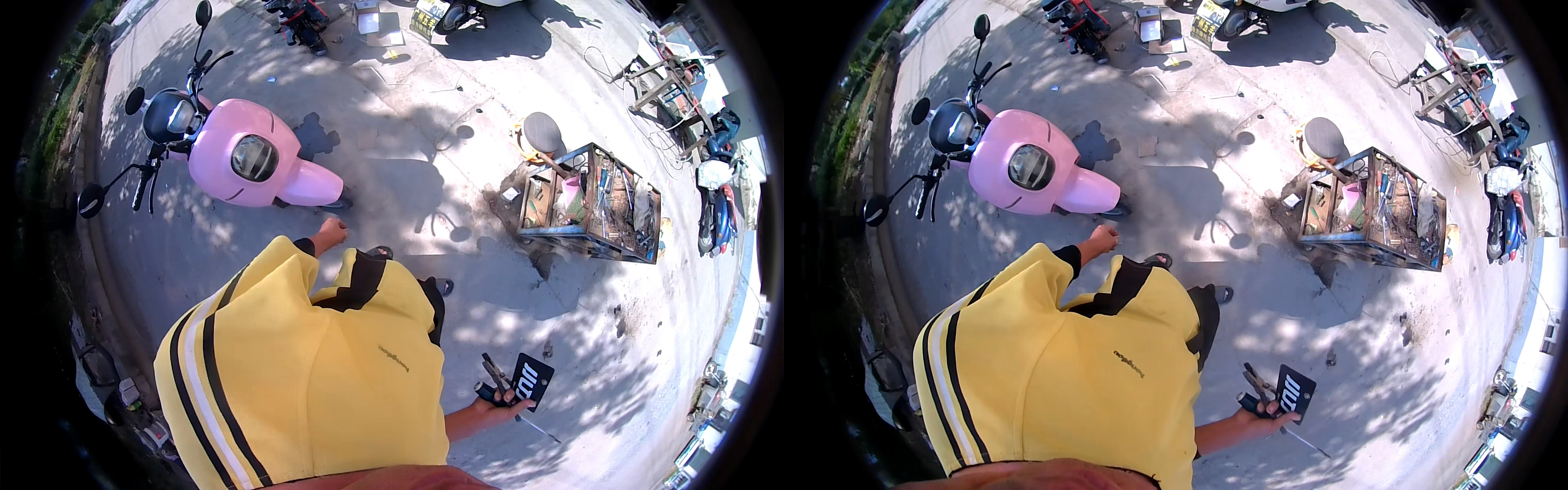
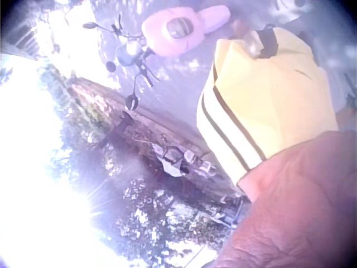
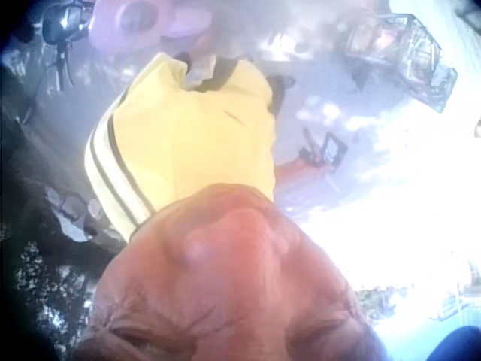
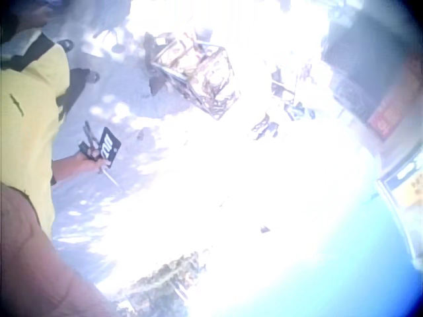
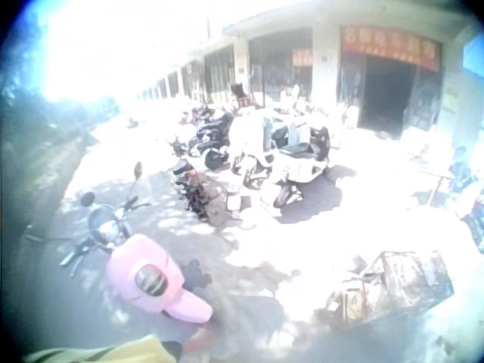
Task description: The person selects a screw and pliers from a tool cart, then walks to a red scooter. They attach a license plate to the rear of the scooter using the screw and pliers.
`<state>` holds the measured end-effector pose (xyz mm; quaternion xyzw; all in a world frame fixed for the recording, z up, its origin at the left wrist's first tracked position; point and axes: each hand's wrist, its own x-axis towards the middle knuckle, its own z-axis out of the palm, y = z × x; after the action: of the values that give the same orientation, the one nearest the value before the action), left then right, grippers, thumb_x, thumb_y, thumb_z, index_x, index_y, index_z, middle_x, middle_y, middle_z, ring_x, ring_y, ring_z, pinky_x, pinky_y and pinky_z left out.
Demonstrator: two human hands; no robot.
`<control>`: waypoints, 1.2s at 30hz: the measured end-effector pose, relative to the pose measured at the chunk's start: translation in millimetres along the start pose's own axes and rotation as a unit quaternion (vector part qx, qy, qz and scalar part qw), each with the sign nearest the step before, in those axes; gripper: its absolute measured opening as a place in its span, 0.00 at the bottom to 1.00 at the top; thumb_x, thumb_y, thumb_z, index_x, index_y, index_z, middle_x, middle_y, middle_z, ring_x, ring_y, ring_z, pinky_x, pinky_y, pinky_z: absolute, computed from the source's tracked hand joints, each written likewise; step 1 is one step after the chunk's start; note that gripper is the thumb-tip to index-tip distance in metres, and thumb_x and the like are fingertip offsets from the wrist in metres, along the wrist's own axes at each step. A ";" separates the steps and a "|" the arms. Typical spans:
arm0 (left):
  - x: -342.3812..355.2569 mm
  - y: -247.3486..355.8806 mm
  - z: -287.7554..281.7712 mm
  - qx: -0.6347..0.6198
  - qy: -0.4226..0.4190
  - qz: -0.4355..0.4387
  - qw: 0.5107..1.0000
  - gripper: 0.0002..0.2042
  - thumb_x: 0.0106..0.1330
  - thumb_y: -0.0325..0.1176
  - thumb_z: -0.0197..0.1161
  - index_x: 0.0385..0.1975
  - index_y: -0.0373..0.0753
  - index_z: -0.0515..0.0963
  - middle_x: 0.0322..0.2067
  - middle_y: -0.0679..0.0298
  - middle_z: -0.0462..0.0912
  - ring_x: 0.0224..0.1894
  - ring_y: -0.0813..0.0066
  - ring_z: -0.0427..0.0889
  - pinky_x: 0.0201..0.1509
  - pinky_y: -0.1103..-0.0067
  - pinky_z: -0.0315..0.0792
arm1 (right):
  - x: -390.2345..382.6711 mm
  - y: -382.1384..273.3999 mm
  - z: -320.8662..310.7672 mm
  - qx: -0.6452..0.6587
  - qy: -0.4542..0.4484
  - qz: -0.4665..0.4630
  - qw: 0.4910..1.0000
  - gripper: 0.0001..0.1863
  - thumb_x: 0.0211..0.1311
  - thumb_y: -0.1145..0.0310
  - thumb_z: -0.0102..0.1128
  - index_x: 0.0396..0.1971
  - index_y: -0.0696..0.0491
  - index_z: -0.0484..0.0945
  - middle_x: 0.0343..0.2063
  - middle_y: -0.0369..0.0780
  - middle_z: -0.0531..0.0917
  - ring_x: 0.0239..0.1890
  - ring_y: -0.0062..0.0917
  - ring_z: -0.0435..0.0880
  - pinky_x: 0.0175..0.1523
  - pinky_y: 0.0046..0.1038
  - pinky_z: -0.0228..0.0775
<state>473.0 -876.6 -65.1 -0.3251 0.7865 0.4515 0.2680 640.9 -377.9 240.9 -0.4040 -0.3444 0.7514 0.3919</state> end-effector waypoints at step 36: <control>78.1 479.2 332.6 -0.176 -0.118 0.155 0.965 0.11 0.61 0.25 0.63 0.42 0.35 0.84 0.30 0.62 0.85 0.29 0.72 0.84 0.32 0.77 0.79 | 295.6 -88.3 153.4 -0.048 -0.020 -0.014 0.999 0.23 0.69 0.44 0.59 0.36 0.52 0.75 0.16 0.27 0.68 0.15 0.11 0.61 0.20 0.14 0.54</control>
<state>104.2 -421.0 -13.4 -0.1857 0.6977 0.6544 0.2244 425.5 -112.2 281.8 -0.4027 -0.3935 0.7360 0.3758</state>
